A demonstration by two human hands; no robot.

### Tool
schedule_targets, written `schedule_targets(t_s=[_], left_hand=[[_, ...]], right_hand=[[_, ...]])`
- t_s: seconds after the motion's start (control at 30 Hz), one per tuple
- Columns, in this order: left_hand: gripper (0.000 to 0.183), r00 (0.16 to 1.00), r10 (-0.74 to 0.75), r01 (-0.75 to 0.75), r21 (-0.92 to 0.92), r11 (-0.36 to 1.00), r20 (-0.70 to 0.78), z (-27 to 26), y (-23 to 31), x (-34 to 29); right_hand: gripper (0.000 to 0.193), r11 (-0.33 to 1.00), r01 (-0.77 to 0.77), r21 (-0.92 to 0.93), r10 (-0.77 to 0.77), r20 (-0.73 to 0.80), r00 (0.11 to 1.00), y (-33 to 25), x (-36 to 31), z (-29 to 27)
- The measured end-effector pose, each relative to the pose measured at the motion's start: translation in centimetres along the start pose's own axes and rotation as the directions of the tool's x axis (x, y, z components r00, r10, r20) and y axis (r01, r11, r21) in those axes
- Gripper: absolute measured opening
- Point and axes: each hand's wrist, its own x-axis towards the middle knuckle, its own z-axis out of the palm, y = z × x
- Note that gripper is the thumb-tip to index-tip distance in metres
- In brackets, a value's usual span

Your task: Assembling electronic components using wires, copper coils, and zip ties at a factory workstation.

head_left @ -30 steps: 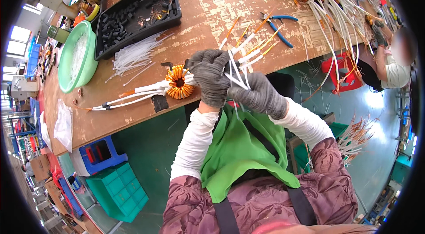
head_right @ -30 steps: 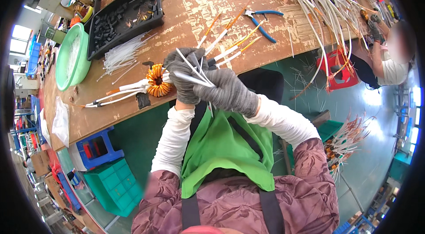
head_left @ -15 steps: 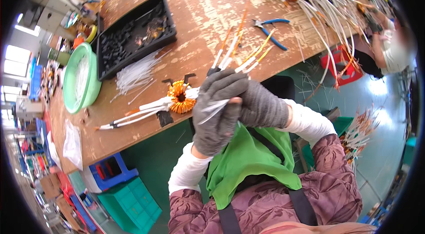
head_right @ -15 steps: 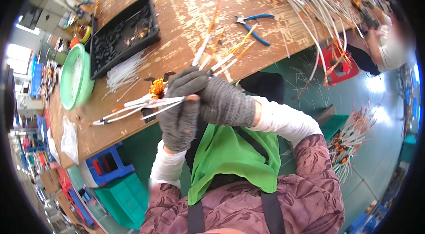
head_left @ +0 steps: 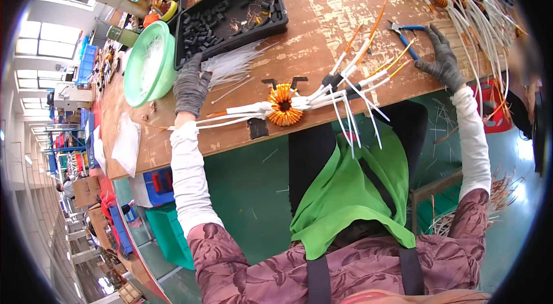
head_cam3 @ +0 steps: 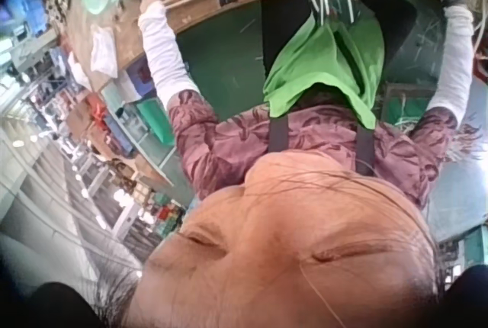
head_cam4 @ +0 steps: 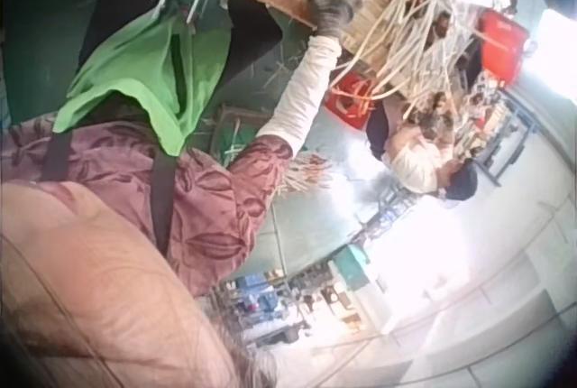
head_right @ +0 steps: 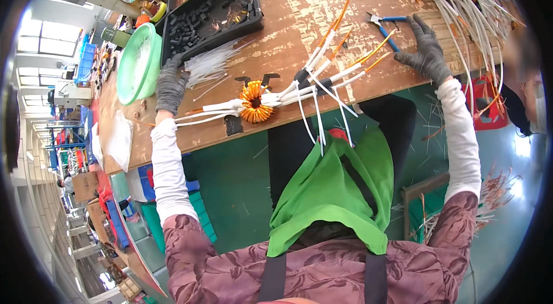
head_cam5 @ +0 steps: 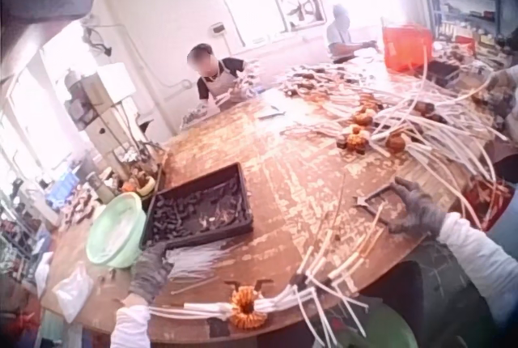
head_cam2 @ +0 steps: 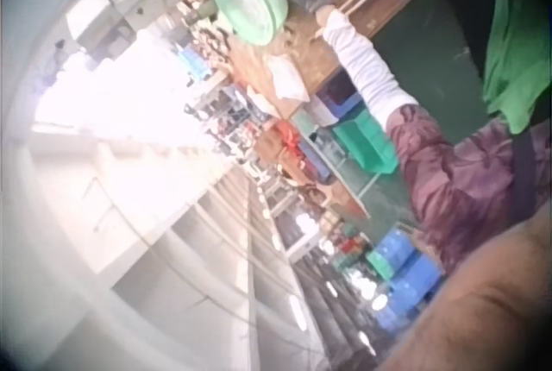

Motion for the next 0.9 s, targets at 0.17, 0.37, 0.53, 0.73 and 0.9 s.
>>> schedule_targets(t_s=[0.17,0.37,0.53,0.73,0.9], left_hand=[[0.044,0.997,-0.004,-0.025,-0.369,0.929,-0.079,-3.4,5.9,-1.7],[0.052,0.960,0.270,-0.277,-0.393,0.877,-0.073,-5.3,14.7,-3.2],[0.084,0.934,0.357,-0.331,-0.379,0.864,-0.003,-3.0,18.6,-5.1],[0.098,0.975,0.201,-0.174,-0.234,0.956,0.093,-1.7,17.5,-7.4],[0.094,0.977,0.178,-0.175,-0.032,0.984,0.119,-1.0,17.0,-7.3]], right_hand=[[0.096,0.979,0.037,-0.201,-0.015,0.113,0.993,1.4,1.5,1.3],[0.089,0.965,0.130,-0.230,-0.112,0.091,0.990,-0.2,2.4,1.6],[0.071,0.961,0.122,-0.248,-0.116,0.041,0.992,0.1,1.4,1.7],[0.048,0.973,-0.031,-0.230,0.003,-0.119,0.993,2.3,0.0,2.3],[0.044,0.348,-0.128,0.929,0.432,-0.038,0.901,7.4,-1.9,1.9]])
